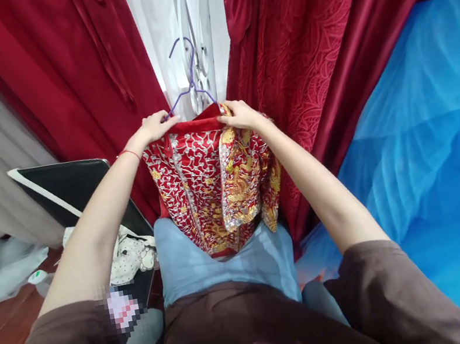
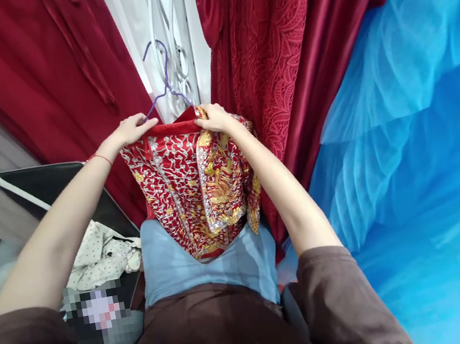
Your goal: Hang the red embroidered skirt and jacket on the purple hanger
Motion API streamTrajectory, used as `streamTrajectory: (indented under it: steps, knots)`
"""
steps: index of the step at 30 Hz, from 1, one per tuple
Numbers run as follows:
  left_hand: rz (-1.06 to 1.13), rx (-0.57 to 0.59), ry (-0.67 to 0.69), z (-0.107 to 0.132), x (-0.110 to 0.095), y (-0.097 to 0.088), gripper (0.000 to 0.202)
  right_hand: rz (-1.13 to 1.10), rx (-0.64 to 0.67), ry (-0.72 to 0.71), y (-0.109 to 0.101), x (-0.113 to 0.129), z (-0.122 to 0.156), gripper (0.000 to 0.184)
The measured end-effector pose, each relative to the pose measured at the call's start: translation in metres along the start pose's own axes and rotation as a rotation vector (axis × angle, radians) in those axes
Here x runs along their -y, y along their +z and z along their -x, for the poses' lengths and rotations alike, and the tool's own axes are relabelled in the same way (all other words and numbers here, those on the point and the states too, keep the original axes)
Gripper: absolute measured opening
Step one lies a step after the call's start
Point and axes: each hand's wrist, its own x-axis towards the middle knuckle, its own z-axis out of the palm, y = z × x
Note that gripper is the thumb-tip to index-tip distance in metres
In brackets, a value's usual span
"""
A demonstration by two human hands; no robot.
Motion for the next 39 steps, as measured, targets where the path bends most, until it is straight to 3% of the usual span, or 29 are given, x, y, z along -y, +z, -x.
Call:
streamTrajectory:
  steps: [3,6,10,15,19,22,24,27,30,32,34,36,37,39]
  knots:
    - [-0.094,-0.078,0.060,0.010,-0.003,0.002,0.042,0.054,0.011,0.009,-0.011,-0.007,0.008,0.038]
    - [-0.109,-0.120,0.055,0.017,-0.002,-0.002,0.041,0.179,-0.044,0.116,-0.019,-0.017,0.022,0.046]
    - [-0.165,-0.127,0.007,0.019,-0.001,-0.010,0.041,0.393,-0.103,0.219,-0.029,-0.033,0.043,0.052]
    - [-0.193,-0.132,-0.018,0.019,0.000,-0.020,0.041,0.558,-0.073,0.295,-0.041,-0.051,0.076,0.049]
    - [-0.149,-0.183,-0.021,0.021,0.001,-0.017,0.040,0.612,-0.062,0.409,-0.034,-0.039,0.123,0.050]
    - [-0.067,-0.242,-0.040,0.021,0.001,-0.007,0.040,0.622,0.041,0.461,-0.020,-0.017,0.171,0.052]
    - [0.015,-0.284,-0.057,0.021,-0.002,0.003,0.042,0.586,0.130,0.499,-0.014,-0.006,0.200,0.048]
    - [0.152,-0.434,-0.057,0.029,-0.017,0.029,0.045,0.387,0.141,0.557,-0.010,0.000,0.227,0.040]
    - [0.246,-0.639,0.028,0.064,-0.049,0.066,0.043,-0.013,0.065,0.569,-0.002,0.002,0.236,0.039]
    - [0.299,-0.620,0.129,0.106,-0.078,0.092,0.036,-0.391,0.042,0.587,0.010,0.007,0.236,0.038]
    - [0.348,-0.453,0.175,0.159,-0.106,0.115,0.027,-0.769,0.034,0.624,0.023,0.017,0.236,0.040]
    - [0.345,-0.105,0.154,0.212,-0.128,0.132,0.022,-1.054,0.015,0.681,0.036,0.032,0.236,0.043]
    - [0.358,0.029,0.120,0.235,-0.135,0.139,0.028,-1.157,0.003,0.712,0.041,0.040,0.236,0.044]
    - [0.404,0.109,0.031,0.269,-0.142,0.151,0.061,-1.316,-0.007,0.756,0.051,0.056,0.235,0.044]
